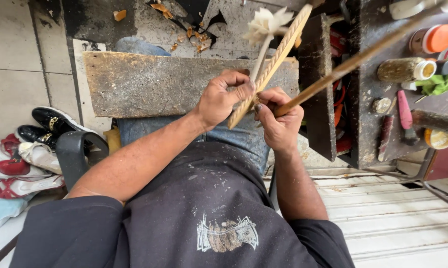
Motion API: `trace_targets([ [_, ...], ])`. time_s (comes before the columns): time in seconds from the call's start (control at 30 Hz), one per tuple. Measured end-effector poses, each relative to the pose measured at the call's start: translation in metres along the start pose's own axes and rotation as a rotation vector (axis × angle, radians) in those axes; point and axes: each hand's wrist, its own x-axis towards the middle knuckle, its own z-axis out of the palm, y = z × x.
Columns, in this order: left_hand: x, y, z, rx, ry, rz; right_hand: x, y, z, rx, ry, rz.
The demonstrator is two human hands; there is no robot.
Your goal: The person applies glue to the sole of a sandal using a brush, then attaches a strap to the glued area. They repeat the process on another sandal, ensuring the straps are securely attached.
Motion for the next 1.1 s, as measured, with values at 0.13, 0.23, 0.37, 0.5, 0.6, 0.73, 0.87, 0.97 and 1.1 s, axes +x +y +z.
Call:
trace_targets([
  [0.13,-0.001,0.007,0.001,-0.31,0.144,-0.179,-0.01,0.022,-0.002,-0.027,-0.008,0.093],
  [0.23,0.013,-0.042,-0.031,-0.103,0.168,-0.113,-0.015,0.021,0.006,-0.023,0.023,0.196],
  [0.37,0.015,-0.078,-0.049,0.05,0.193,-0.072,-0.025,0.038,0.008,-0.006,0.079,0.312],
  [0.5,0.012,-0.083,-0.053,0.268,0.212,-0.026,-0.032,0.046,0.006,-0.011,0.076,0.365],
  [0.6,0.003,-0.066,-0.039,0.084,0.198,-0.068,-0.035,0.052,0.006,-0.014,0.066,0.382],
  [0.73,-0.015,0.01,-0.003,-0.297,0.036,-0.15,-0.033,0.045,0.007,-0.022,0.059,0.367],
  [0.87,0.003,-0.062,-0.035,-0.33,-0.052,-0.136,-0.028,0.033,0.01,-0.06,0.037,0.341],
  [0.97,0.001,-0.05,-0.03,-0.459,0.014,-0.164,-0.027,0.009,0.011,-0.131,0.005,0.327],
  [1.1,0.006,-0.004,-0.019,-0.626,0.015,-0.234,-0.011,-0.036,-0.009,-0.234,0.04,0.117],
])
